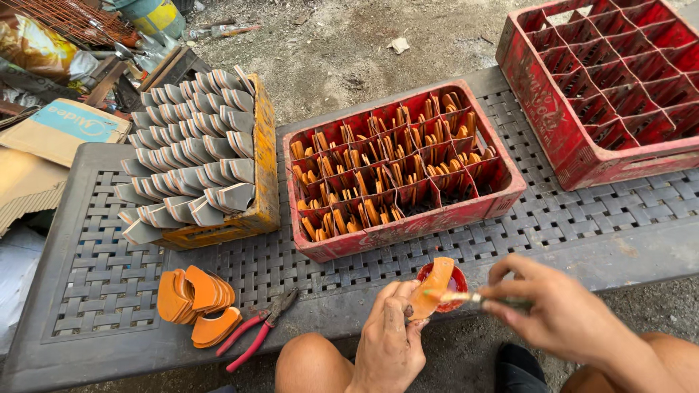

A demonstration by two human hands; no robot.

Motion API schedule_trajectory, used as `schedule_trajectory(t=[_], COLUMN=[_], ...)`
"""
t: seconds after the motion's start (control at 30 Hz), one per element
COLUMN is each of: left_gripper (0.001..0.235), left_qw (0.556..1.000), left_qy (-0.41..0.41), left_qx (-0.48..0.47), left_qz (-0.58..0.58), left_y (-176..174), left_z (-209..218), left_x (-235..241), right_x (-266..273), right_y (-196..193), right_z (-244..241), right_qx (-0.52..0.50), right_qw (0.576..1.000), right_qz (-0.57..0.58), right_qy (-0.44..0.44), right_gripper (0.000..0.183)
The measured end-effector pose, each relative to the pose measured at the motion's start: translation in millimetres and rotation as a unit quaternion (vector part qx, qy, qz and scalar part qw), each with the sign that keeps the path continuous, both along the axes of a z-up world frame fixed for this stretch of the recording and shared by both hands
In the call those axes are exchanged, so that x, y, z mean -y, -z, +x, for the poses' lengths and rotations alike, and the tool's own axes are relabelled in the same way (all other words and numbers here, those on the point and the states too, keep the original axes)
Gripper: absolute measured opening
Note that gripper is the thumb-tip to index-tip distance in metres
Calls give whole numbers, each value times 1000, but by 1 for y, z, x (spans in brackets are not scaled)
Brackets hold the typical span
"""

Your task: The person paints small curved wooden pieces with red paint using a brush. They dip the brush into a small container of paint, apply it to each piece, and place the finished pieces into a red crate. The process is repeated for multiple pieces.

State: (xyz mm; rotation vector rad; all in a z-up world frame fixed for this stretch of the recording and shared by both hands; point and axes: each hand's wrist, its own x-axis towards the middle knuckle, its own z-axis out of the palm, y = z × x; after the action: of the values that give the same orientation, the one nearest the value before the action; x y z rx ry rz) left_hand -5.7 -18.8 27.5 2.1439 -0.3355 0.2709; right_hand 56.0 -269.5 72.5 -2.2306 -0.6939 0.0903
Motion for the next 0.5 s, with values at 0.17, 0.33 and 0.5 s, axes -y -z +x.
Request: schedule_trajectory(t=[0.17, 0.33, 0.5], left_gripper=[59, 97, 113], left_qw=[1000, 1000, 999], left_qy=[7, 12, -1], left_qx=[-7, 8, 34], left_qz=[-6, -11, -15], left_y=[6, 6, 5], left_z=[1, 0, 3], left_x=[4, 1, -3], right_x=[7, -16, -29], right_y=[-7, -6, -1], right_z=[4, -15, -20], right_qx=[6, 69, 19], right_qw=[973, 978, 995], right_qz=[-44, -72, -65], right_qy=[227, 186, 69], right_gripper=[22, 22, 24])
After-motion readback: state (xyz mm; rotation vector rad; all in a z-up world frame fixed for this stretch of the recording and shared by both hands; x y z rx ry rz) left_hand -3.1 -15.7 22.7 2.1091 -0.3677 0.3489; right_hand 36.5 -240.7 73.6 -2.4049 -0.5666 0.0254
